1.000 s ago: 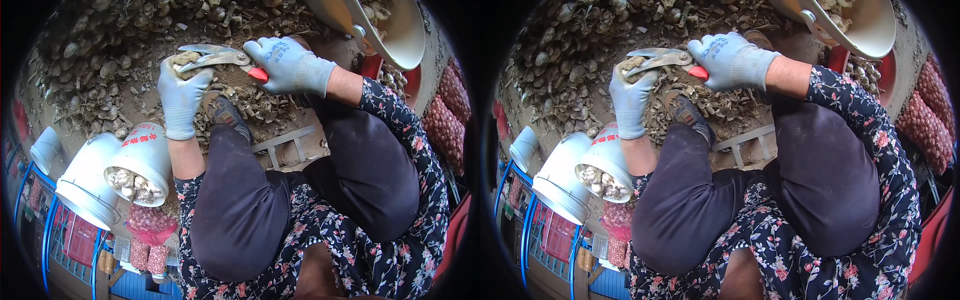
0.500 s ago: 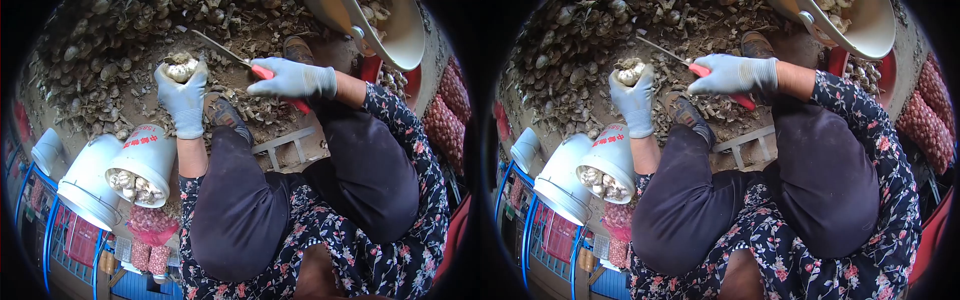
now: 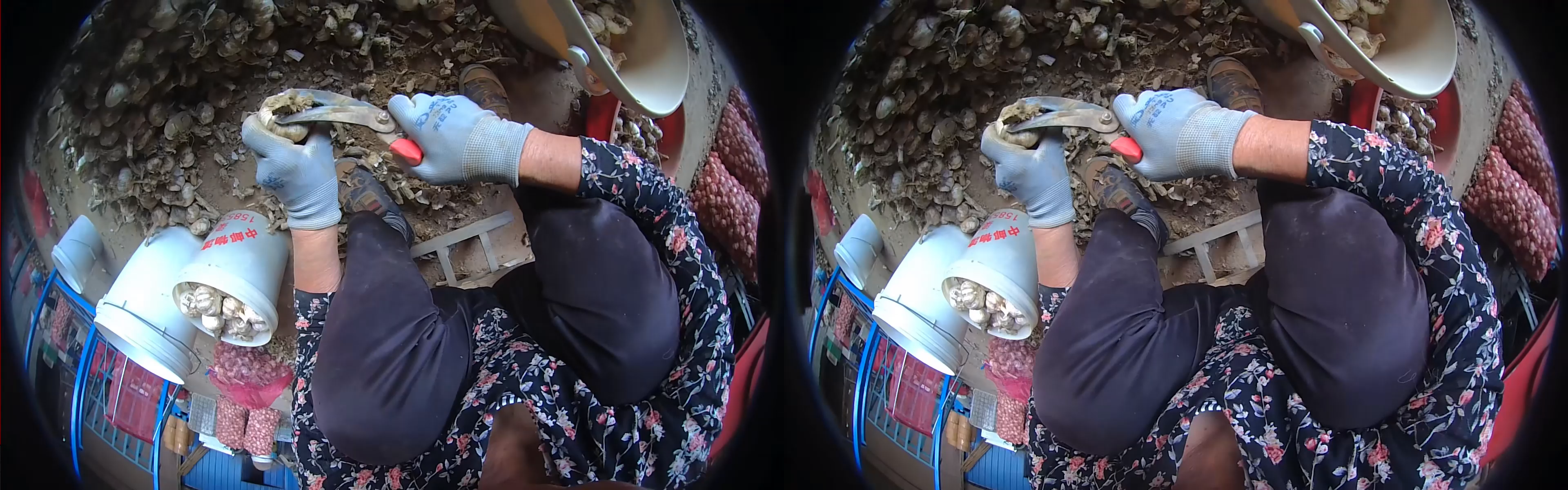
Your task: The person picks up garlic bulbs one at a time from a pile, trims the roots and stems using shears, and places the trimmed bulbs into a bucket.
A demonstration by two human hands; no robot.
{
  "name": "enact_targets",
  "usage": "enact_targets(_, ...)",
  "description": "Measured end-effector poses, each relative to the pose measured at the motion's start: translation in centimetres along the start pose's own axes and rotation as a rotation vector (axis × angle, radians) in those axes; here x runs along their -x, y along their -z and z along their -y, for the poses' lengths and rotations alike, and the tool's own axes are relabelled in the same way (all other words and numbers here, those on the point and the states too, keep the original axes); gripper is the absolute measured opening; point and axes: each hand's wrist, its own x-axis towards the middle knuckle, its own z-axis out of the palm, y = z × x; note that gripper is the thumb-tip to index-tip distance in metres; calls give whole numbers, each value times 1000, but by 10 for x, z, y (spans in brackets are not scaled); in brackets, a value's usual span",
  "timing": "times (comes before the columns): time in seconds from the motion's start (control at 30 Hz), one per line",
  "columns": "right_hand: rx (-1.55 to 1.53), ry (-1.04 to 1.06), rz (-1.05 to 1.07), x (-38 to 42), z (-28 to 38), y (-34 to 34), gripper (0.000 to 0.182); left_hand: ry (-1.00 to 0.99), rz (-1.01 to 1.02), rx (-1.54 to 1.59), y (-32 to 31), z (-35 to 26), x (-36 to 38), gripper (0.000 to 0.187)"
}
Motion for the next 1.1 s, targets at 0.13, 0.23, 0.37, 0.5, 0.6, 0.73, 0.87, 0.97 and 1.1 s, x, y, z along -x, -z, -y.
enact_targets(0.13,-150,-15,56,3,5,1,47,-79,-95,-95,-6,5,-5,59)
enact_targets(0.23,-146,-6,8,-2,3,-3,47,-120,-125,-81,-12,2,-8,56)
enact_targets(0.37,-88,-23,-19,-6,2,-2,44,-89,-74,-35,-11,2,-7,59)
enact_targets(0.5,-106,-40,29,-12,-3,-8,46,-118,-123,-17,-21,3,-6,56)
enact_targets(0.6,-105,-10,-3,-16,-8,-12,31,-134,-150,19,-28,13,-9,48)
enact_targets(0.73,-76,-29,-29,-21,-17,-18,28,23,57,60,-18,6,-8,46)
enact_targets(0.87,-138,5,-143,-21,-44,-30,22,-88,280,496,-10,14,-12,45)
enact_targets(0.97,-210,43,-158,-8,-48,-24,24,502,502,1001,5,10,-12,48)
enact_targets(1.1,-60,-90,-54,10,-36,-3,31,515,414,1001,6,15,-6,53)
